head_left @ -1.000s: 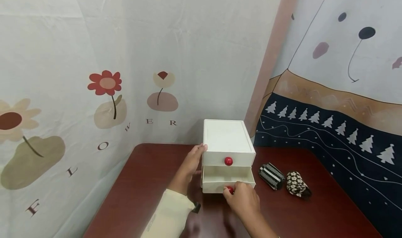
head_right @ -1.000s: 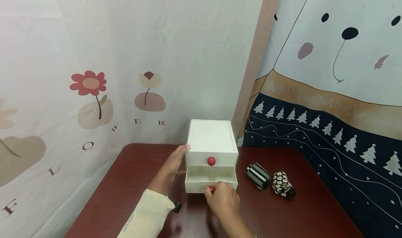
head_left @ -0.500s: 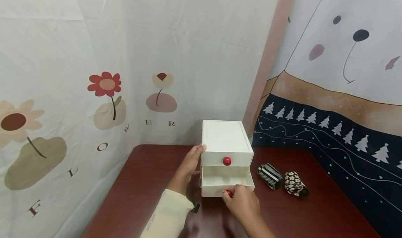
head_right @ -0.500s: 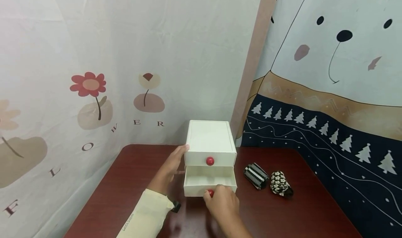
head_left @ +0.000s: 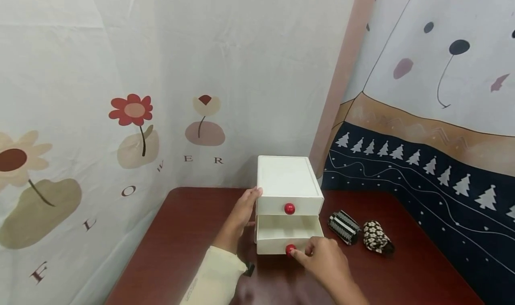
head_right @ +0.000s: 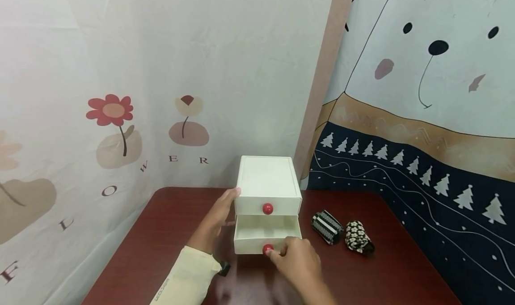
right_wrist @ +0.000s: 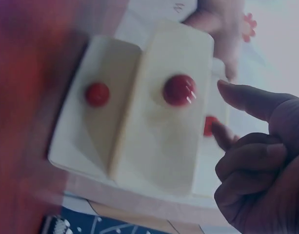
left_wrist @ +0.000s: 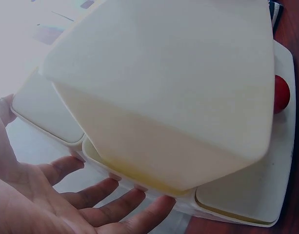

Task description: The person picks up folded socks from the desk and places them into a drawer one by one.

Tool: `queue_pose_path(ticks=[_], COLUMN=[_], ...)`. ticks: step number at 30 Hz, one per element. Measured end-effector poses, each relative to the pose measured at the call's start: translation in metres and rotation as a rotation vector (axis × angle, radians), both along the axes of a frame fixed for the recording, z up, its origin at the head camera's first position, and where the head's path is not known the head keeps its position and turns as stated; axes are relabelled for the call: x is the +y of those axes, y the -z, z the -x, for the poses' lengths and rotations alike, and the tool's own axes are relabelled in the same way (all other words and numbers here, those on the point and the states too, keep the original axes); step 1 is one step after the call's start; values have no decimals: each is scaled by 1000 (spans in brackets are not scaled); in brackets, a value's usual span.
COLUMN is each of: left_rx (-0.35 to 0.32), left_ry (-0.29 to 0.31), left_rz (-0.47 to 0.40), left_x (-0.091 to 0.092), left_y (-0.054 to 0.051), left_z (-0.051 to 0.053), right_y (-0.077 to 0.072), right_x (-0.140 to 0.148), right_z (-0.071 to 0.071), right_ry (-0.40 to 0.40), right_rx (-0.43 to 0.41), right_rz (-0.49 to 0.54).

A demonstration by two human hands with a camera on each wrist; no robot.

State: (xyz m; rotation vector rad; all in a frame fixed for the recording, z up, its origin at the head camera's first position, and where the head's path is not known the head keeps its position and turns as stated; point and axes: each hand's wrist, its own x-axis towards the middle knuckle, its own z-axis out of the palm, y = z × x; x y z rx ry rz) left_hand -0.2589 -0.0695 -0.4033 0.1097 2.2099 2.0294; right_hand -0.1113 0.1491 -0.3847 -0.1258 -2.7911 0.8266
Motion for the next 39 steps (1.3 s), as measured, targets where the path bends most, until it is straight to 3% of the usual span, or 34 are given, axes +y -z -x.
queue_pose_path(ticks=[5, 10, 14, 20, 27, 34, 39], left_rx=[-6, -3, 0, 9, 1, -1, 1], left_ry=[6, 4, 4, 6, 14, 6, 12], left_rz=[12, 9, 13, 9, 1, 17, 22], left_x=[0, 0, 1, -1, -1, -1, -1], left_y=[0, 0, 0, 0, 1, 0, 0], left_z=[0, 1, 2, 2, 2, 2, 2], right_y=[-12, -9, 9, 38, 55, 67, 70], right_x=[28, 70, 110, 144, 155, 161, 167], right_z=[6, 33, 61, 94, 108, 120, 125], right_ry=[16, 195, 267, 155, 50, 14, -6], right_rx=[127, 218, 103, -48, -150, -271, -318], right_rz=[67, 112, 109, 84, 99, 316, 397])
